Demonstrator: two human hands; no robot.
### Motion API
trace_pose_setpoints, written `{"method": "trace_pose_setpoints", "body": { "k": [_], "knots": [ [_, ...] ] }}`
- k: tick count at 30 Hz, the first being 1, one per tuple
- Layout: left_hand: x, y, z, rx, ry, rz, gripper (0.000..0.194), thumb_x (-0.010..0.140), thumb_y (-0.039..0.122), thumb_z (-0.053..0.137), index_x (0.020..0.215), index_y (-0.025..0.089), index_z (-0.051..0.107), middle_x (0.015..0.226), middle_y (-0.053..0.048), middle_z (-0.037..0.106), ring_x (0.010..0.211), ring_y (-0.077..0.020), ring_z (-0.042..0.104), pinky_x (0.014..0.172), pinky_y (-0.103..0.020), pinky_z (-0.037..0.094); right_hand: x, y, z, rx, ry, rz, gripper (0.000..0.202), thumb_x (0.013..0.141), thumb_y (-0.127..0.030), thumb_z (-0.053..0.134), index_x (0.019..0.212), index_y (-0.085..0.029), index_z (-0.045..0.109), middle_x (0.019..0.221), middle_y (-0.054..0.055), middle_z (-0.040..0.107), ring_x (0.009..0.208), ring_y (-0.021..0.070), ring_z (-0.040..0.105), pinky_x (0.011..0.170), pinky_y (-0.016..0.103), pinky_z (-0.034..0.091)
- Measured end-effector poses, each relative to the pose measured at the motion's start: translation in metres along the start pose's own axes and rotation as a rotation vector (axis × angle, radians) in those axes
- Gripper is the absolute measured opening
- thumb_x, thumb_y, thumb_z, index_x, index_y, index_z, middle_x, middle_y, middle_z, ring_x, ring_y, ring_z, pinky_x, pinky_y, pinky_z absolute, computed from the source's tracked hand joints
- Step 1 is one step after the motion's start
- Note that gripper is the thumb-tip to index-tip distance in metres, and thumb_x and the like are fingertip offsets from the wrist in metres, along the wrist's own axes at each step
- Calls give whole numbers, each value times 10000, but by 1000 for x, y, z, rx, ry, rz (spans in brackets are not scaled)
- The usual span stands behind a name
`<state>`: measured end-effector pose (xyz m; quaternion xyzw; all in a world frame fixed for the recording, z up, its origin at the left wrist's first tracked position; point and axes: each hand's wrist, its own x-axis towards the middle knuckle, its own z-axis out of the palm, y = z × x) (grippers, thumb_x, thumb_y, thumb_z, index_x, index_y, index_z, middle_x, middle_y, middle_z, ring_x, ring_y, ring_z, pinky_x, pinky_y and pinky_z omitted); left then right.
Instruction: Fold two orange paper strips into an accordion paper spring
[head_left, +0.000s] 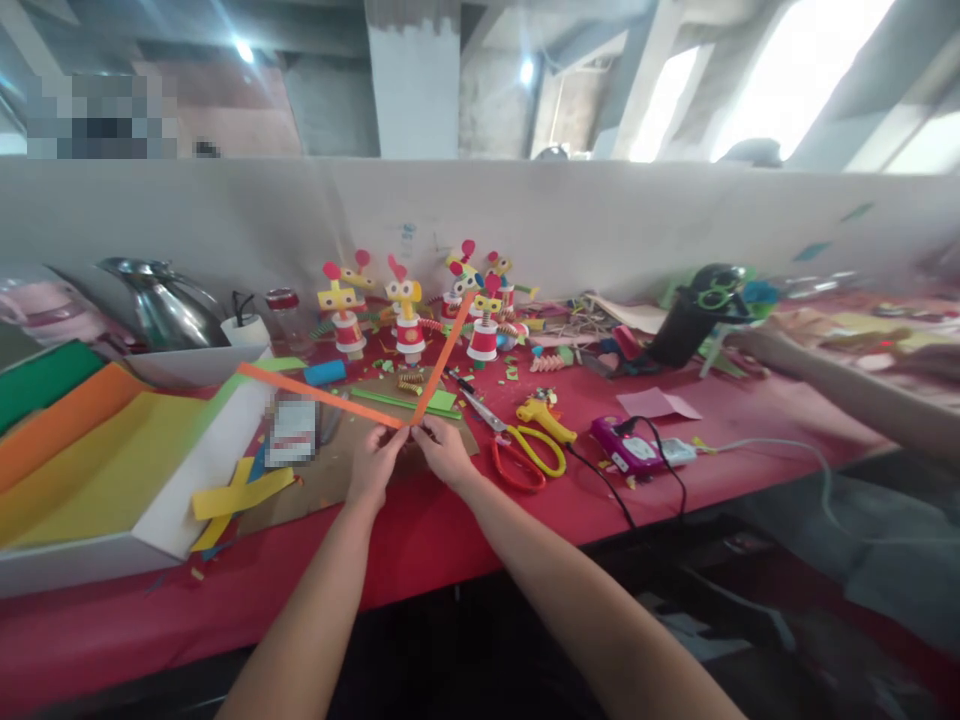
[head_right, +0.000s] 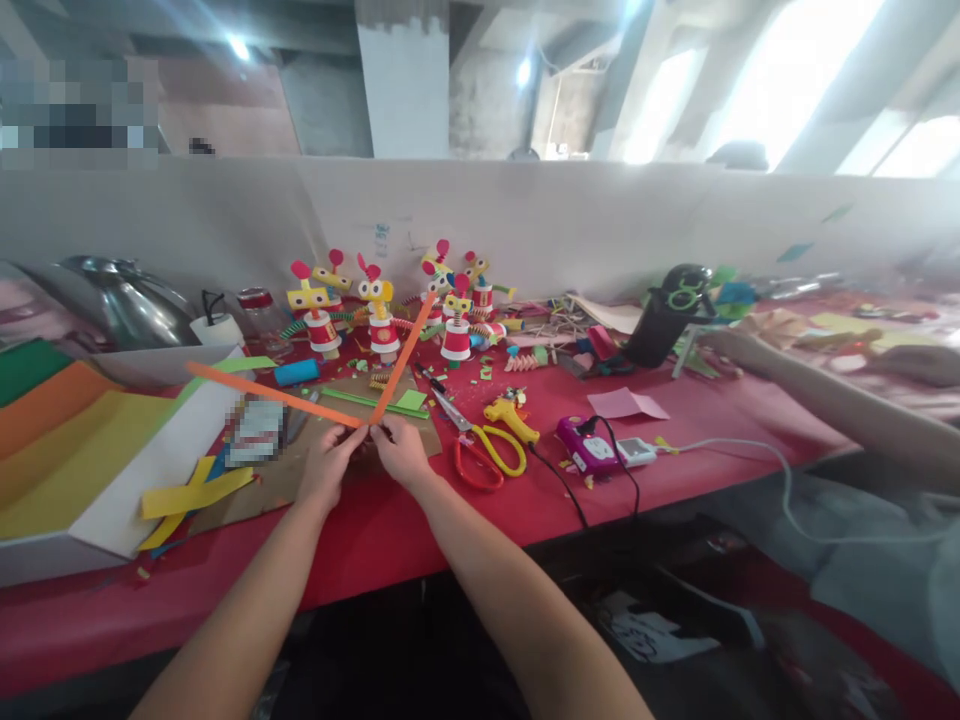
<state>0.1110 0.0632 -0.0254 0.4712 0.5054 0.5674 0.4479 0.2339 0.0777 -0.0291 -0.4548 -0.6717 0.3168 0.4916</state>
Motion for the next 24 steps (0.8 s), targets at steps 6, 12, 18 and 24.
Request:
{"method": "trace_pose_setpoints", "body": {
  "k": [6,12,18,24],
  "knots": [
    [-6,5,-4,-99,6,-92,348,571,473,745,681,153,666,587,-9,639,576,-151,563,575,-254,418,-7,1,0,-37,15,-8,193,822,-318,466,677,-202,521,673,-5,531,668,150,499,614,242,398],
    [-7,6,-4,-128,14,-77,304,562,419,766,703,163,683,608,-10,655,578,-149,569,572,-252,424,-7,4,0,-26,27,-24,191,805,-302,492,640,-208,503,664,5,514,672,163,494,613,255,398],
    [-4,3,-5,-208,-6,-105,265,551,371,779,663,150,683,584,-4,632,551,-120,536,552,-234,397,-8,1,1,60,17,23,213,800,-330,486,632,-201,511,645,-9,513,632,147,483,587,242,394],
    [-2,-3,-6,-213,-8,-64,248,584,360,767,660,141,678,587,0,624,563,-108,524,557,-222,384,-10,-2,0,160,25,78,206,776,-376,533,686,-193,557,666,-6,551,662,145,502,597,231,399]
  ]
}}
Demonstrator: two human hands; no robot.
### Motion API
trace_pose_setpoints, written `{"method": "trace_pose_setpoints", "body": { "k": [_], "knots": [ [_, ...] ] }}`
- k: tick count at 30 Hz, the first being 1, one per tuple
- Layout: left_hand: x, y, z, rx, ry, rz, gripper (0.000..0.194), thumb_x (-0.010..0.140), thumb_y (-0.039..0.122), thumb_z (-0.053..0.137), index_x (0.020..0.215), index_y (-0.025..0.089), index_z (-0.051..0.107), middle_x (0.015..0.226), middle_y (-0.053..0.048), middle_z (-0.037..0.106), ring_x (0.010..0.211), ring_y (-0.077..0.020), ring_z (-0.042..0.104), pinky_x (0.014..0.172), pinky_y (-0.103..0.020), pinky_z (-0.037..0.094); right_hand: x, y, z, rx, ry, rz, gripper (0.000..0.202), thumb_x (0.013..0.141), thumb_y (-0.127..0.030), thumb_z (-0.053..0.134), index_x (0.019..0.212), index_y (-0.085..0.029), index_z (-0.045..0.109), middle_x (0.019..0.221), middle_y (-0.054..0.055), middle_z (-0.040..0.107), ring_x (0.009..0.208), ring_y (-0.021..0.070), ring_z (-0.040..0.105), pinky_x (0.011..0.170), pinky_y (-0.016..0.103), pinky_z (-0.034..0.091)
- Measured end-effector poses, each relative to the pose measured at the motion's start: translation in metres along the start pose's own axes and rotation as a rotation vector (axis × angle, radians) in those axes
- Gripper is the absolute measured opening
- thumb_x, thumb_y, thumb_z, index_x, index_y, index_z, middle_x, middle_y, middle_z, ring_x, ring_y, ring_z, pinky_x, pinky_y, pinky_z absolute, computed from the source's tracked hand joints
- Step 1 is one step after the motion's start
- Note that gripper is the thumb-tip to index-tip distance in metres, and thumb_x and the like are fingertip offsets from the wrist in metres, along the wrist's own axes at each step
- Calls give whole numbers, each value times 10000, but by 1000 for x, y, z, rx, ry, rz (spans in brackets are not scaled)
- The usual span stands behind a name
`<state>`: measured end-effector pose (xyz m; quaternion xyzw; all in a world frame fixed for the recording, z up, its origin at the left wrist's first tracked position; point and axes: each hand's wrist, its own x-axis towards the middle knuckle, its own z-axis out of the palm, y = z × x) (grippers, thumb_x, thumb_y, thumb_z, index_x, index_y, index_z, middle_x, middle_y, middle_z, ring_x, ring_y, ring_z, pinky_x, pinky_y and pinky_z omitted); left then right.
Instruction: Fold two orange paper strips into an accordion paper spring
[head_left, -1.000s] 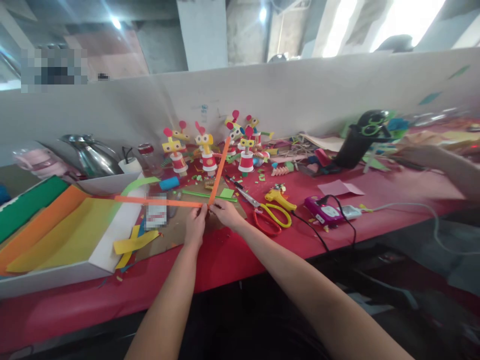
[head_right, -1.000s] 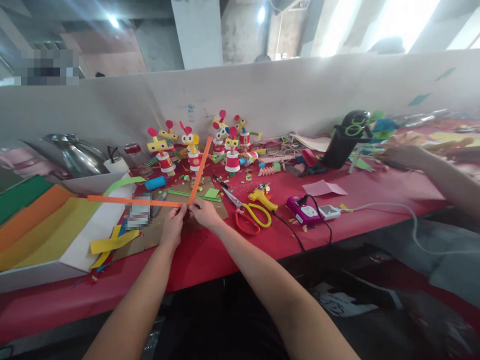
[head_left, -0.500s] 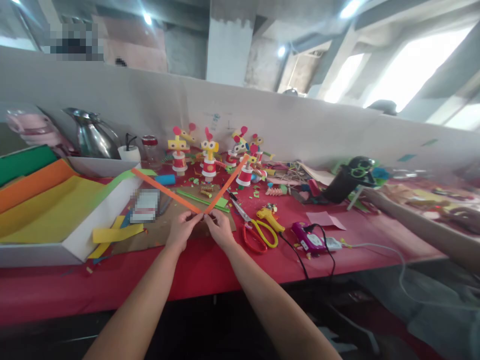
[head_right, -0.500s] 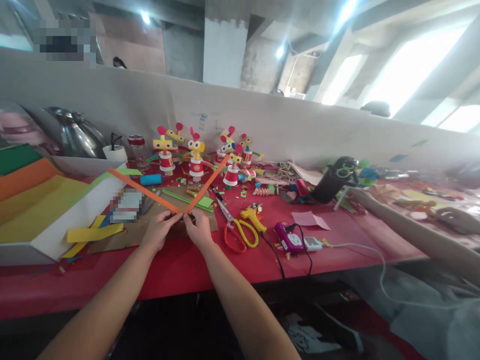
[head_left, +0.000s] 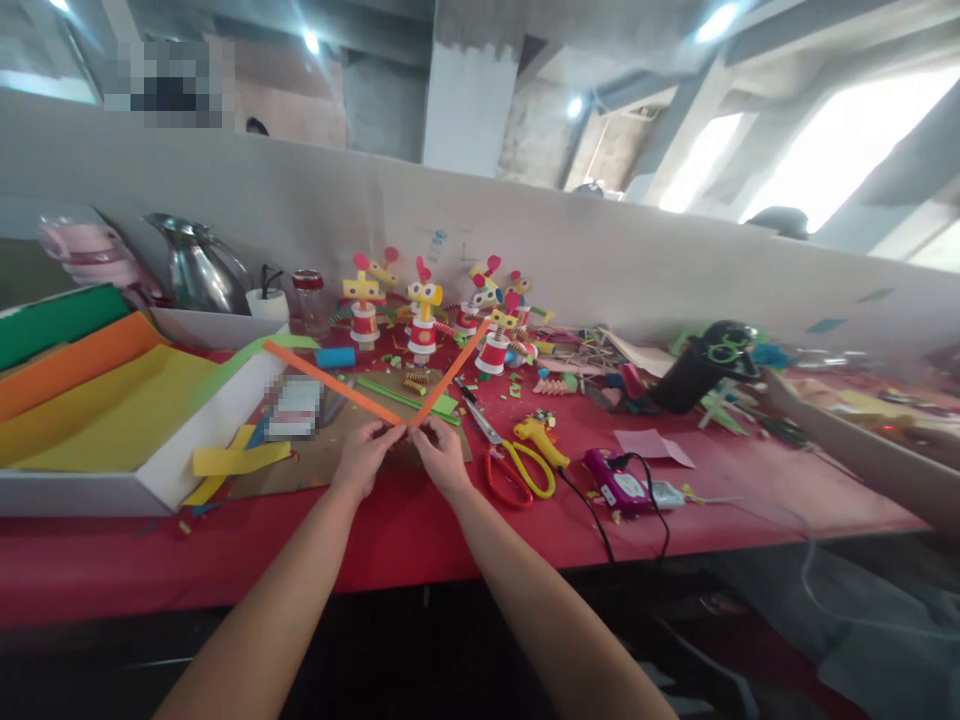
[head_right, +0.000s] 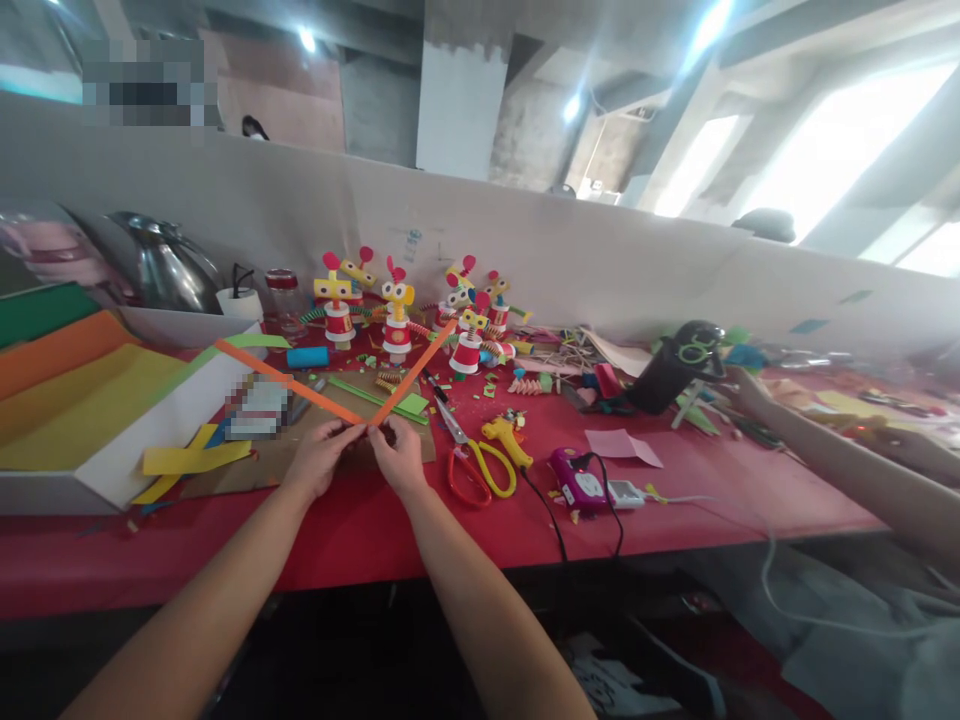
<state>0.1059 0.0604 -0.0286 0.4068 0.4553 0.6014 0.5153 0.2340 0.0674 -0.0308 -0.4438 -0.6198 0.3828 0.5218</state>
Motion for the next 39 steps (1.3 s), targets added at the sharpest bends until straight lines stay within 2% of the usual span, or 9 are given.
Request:
{"method": "trace_pose_setpoints", "body": {
  "k": [4,9,14,19,24,30,39],
  "knots": [
    [-1,1,0,-7,21,-17,251,582,350,767,698,144,681,603,-6,640,582,-125,550,587,-240,405,1,-1,0,120,-13,73,221,743,-399,576,681,-187,573,624,-5,571,581,134,509,529,230,396],
    [-1,6,2,-116,-65,-46,265,530,310,783,698,134,677,614,-17,648,576,-125,557,583,-241,406,4,-5,-2,294,-60,165,230,714,-410,602,684,-183,591,586,-1,611,532,135,552,456,216,390],
    [-2,9,2,-150,-75,-94,258,509,276,801,690,131,688,589,-20,643,542,-122,549,561,-248,411,5,-7,-4,397,-114,187,221,677,-397,654,670,-179,620,569,0,633,514,134,570,439,209,386],
    [-2,11,-1,-177,-101,-97,262,474,251,825,669,135,693,609,-32,663,556,-129,564,558,-251,429,6,-4,-4,416,-122,166,230,659,-397,689,681,-172,652,575,0,641,484,116,546,452,215,402],
    [0,9,-4,-154,-110,-133,325,493,294,834,748,129,718,643,-49,682,587,-139,595,606,-265,463,7,0,-5,380,-83,118,227,668,-391,694,675,-165,673,578,1,639,504,116,551,495,223,432],
    [2,1,-1,-133,-39,-69,363,486,307,838,779,131,716,664,-53,693,606,-155,619,634,-287,478,9,5,-6,294,-69,57,199,672,-375,703,708,-180,723,644,13,684,596,156,606,568,251,462],
    [4,-4,2,-162,42,10,353,474,312,830,756,141,705,679,-30,690,624,-146,615,663,-284,478,10,12,-2,269,-128,-29,205,716,-388,681,804,-218,753,717,21,698,673,184,632,646,295,490]
  ]
}}
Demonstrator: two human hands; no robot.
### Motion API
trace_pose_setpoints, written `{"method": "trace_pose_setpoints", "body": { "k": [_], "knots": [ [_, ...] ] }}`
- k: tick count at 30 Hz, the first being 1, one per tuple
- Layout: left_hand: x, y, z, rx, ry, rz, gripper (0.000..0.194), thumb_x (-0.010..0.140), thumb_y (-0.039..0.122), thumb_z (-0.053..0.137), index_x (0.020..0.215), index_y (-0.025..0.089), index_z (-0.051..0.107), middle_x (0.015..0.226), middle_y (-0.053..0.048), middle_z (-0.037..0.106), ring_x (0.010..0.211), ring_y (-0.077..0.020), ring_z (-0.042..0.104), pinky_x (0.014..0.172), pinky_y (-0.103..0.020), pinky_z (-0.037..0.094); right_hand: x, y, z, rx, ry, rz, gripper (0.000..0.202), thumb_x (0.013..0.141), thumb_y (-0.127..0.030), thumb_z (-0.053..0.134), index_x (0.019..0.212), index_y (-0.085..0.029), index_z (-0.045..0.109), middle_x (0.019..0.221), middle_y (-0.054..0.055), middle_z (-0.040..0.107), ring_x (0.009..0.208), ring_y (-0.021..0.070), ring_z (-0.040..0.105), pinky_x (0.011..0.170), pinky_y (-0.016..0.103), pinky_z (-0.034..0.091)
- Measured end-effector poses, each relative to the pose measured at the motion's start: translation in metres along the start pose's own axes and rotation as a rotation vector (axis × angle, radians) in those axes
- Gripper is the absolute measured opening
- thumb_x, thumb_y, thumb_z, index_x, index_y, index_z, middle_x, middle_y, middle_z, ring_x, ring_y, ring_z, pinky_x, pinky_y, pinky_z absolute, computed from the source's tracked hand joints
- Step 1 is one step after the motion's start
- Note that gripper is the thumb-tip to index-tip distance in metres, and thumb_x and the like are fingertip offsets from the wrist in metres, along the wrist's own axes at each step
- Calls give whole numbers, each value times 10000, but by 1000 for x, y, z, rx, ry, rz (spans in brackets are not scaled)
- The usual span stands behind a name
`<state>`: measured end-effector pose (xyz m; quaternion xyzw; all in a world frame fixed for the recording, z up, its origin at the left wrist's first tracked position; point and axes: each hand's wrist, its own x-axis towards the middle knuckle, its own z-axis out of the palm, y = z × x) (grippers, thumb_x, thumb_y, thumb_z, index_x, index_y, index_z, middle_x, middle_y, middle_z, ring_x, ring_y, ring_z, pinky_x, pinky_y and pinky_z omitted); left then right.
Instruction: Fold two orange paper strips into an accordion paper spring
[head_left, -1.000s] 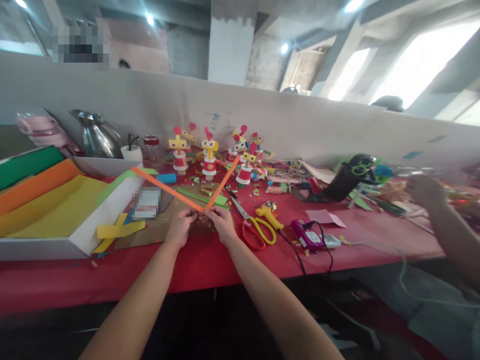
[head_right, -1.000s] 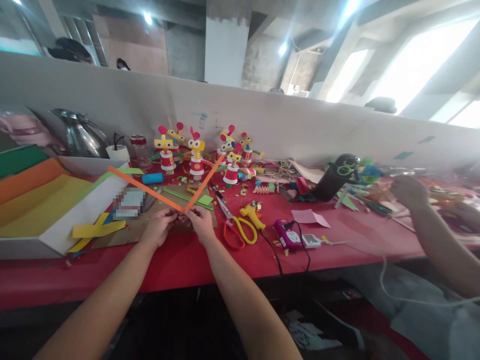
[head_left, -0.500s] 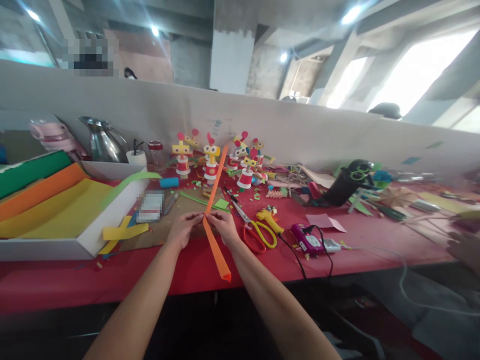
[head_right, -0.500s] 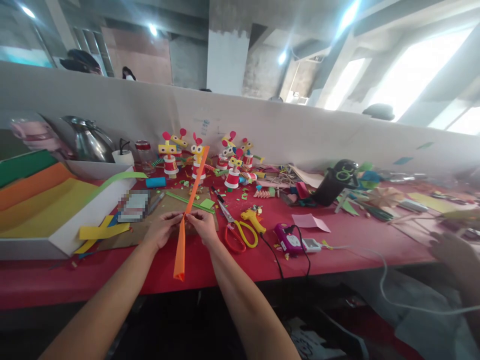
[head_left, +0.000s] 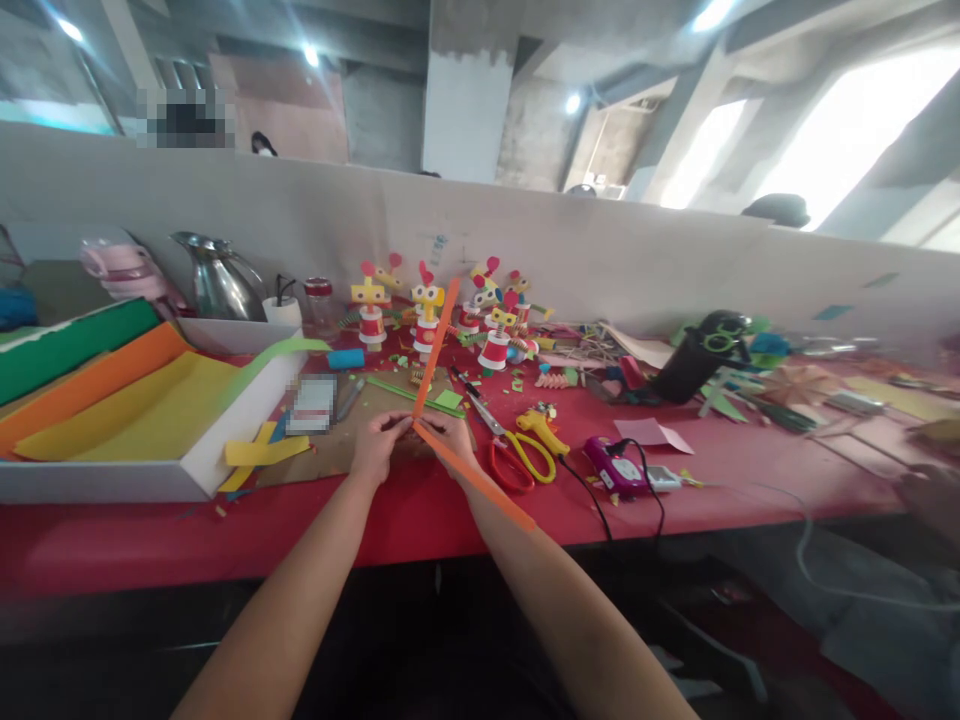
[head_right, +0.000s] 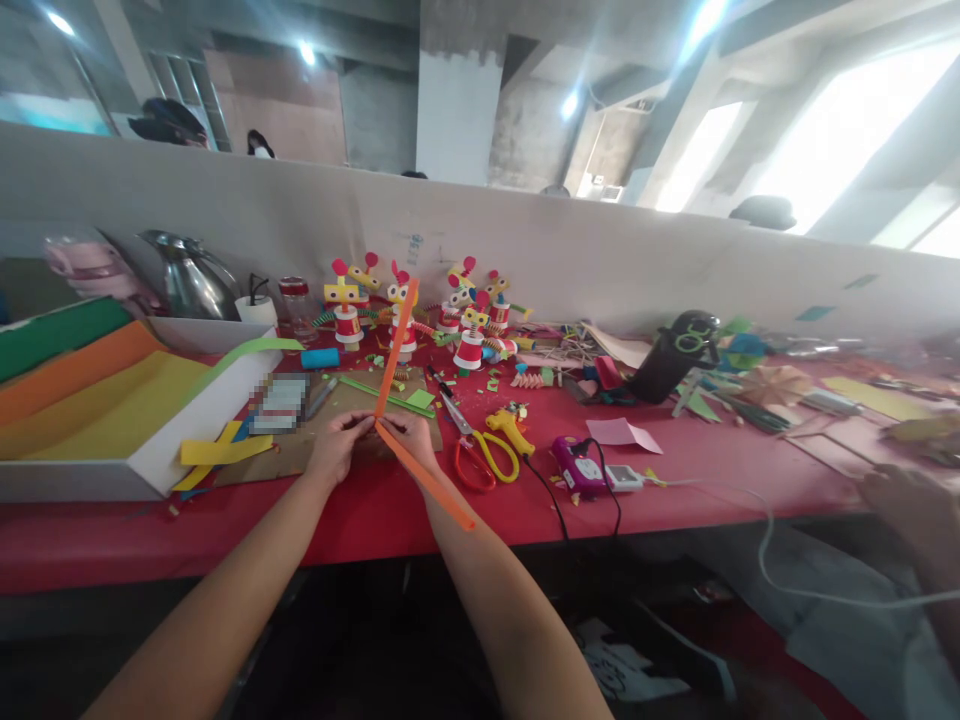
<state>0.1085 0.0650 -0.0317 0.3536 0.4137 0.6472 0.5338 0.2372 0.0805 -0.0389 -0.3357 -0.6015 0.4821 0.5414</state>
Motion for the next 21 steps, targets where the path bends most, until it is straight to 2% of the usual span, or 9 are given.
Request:
{"method": "trace_pose_setpoints", "body": {
  "k": [4,6,11,17,21],
  "knots": [
    [1,-1,0,-15,48,38,321,498,321,818,743,149,700,654,-10,673,607,-127,598,652,-265,462,-4,-5,5,19,-4,-24,237,629,-330,761,844,-230,752,801,26,713,761,201,639,735,316,500],
    [0,0,1,-21,63,49,304,510,310,814,743,152,698,657,-4,669,606,-117,593,651,-255,455,-5,-6,8,53,27,-12,251,625,-341,762,844,-221,745,839,36,720,791,207,645,745,324,507],
    [-2,4,4,-50,11,10,299,504,313,816,716,148,684,624,-7,656,590,-129,597,627,-265,456,-5,-5,11,165,149,56,254,689,-410,688,759,-166,705,704,45,705,633,169,634,638,305,519],
    [-3,9,3,-37,-35,-36,335,500,394,808,679,148,668,584,-14,637,589,-152,599,585,-272,454,-3,-9,9,205,157,96,224,639,-371,724,666,-153,684,595,26,670,529,133,586,554,260,487],
    [-4,8,1,6,-44,-13,311,504,354,818,680,147,668,587,-3,634,567,-128,571,600,-261,439,-4,-12,9,210,154,106,196,637,-345,725,669,-156,685,601,23,668,542,135,587,549,255,478]
  ]
}}
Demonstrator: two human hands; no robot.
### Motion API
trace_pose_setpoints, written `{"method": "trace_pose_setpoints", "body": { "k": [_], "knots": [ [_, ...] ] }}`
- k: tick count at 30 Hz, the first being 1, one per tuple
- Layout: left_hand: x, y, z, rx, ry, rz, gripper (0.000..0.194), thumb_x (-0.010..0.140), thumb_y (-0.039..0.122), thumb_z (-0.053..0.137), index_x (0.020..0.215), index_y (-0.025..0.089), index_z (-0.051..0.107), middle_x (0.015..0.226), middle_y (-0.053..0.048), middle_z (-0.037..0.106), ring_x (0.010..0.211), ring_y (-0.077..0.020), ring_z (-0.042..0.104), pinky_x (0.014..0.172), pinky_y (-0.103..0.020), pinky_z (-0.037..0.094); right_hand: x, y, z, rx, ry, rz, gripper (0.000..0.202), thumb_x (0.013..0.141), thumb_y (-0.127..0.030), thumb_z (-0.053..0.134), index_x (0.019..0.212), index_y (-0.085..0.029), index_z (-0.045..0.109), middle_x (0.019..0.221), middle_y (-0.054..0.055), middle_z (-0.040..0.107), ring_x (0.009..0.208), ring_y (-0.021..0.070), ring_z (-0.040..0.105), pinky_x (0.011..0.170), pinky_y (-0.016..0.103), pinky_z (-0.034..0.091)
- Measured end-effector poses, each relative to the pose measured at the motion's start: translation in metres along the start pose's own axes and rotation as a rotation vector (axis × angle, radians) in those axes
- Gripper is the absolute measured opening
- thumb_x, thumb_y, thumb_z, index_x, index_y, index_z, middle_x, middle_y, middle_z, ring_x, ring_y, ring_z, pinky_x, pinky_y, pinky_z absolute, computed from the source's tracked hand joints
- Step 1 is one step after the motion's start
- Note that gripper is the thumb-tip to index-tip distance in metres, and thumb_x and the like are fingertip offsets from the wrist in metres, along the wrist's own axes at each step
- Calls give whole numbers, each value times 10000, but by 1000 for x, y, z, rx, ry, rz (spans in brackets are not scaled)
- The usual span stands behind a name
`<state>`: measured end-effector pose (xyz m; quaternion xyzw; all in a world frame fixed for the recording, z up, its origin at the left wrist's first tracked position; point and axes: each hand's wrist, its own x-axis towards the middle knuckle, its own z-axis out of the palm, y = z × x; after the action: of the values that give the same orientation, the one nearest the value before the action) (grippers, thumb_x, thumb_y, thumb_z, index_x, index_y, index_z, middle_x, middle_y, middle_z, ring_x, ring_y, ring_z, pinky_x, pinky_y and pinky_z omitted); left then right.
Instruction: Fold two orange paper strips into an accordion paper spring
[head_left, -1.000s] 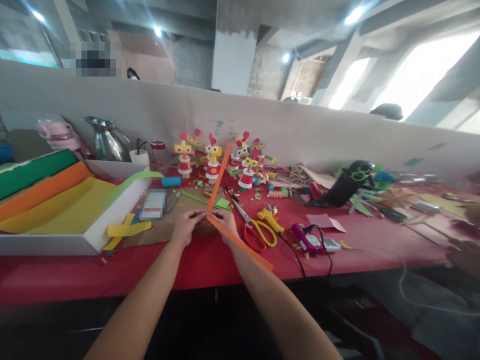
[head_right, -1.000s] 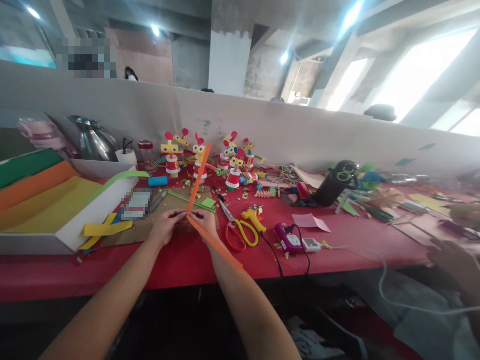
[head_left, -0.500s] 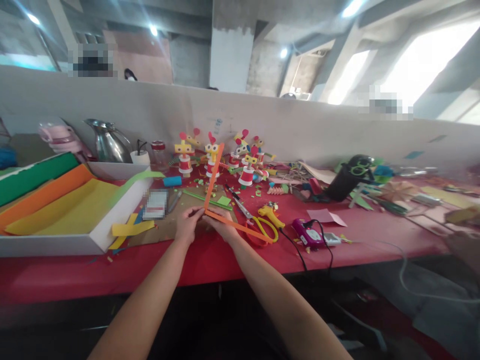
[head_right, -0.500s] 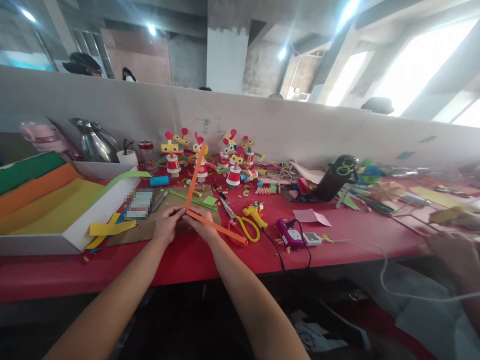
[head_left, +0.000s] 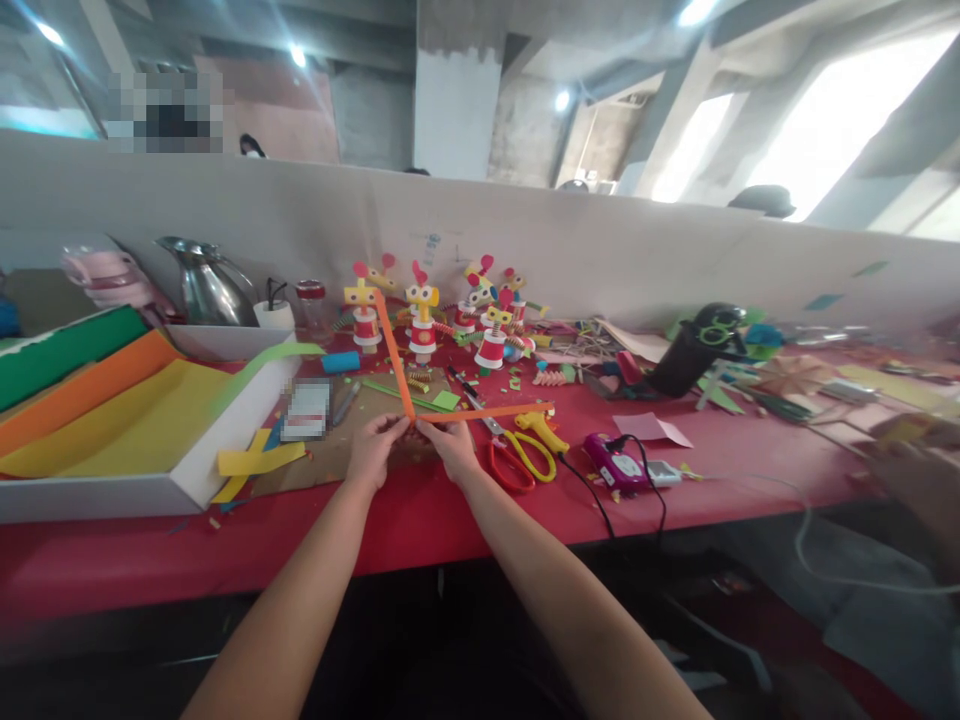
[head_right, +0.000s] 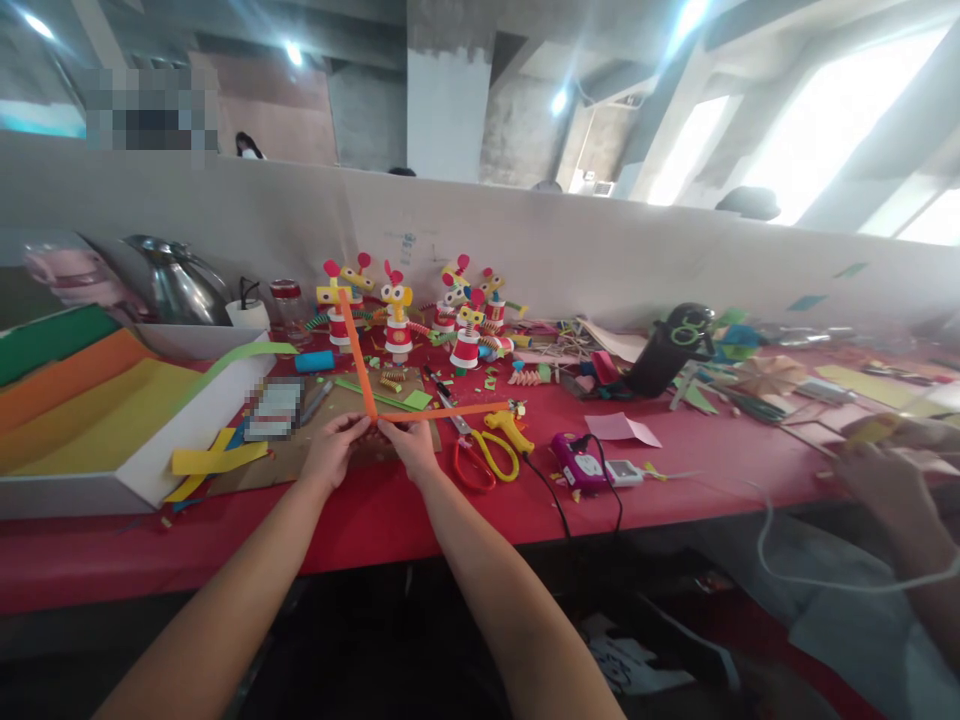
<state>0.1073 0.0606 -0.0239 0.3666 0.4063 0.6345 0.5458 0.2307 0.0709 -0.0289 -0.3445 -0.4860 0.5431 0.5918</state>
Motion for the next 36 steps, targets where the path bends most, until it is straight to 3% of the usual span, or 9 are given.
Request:
{"method": "trace_pose_setpoints", "body": {
  "k": [6,18,27,36],
  "knots": [
    [1,-2,-2,51,8,30,266,518,324,808,655,152,658,566,11,617,553,-115,541,599,-248,405,0,0,0,-15,-25,36,236,648,-381,705,631,-148,679,564,28,651,523,134,569,526,244,463],
    [1,-2,-1,31,-51,-27,300,516,317,805,708,157,638,610,21,618,540,-107,546,584,-244,421,1,1,-3,-27,-8,90,265,642,-410,709,637,-147,689,560,23,658,455,118,534,468,236,414],
    [0,5,0,-18,-106,-123,268,515,242,801,734,140,684,666,-27,659,577,-116,565,592,-249,437,3,0,-2,-25,-11,105,366,652,-506,686,604,-143,693,523,32,644,457,120,533,443,223,409],
    [-3,3,5,-33,-43,-27,268,518,280,810,697,148,660,622,12,629,574,-98,548,603,-229,434,2,-1,-3,-63,-46,47,291,679,-447,679,673,-156,685,597,19,650,529,120,541,520,225,424]
  ]
}}
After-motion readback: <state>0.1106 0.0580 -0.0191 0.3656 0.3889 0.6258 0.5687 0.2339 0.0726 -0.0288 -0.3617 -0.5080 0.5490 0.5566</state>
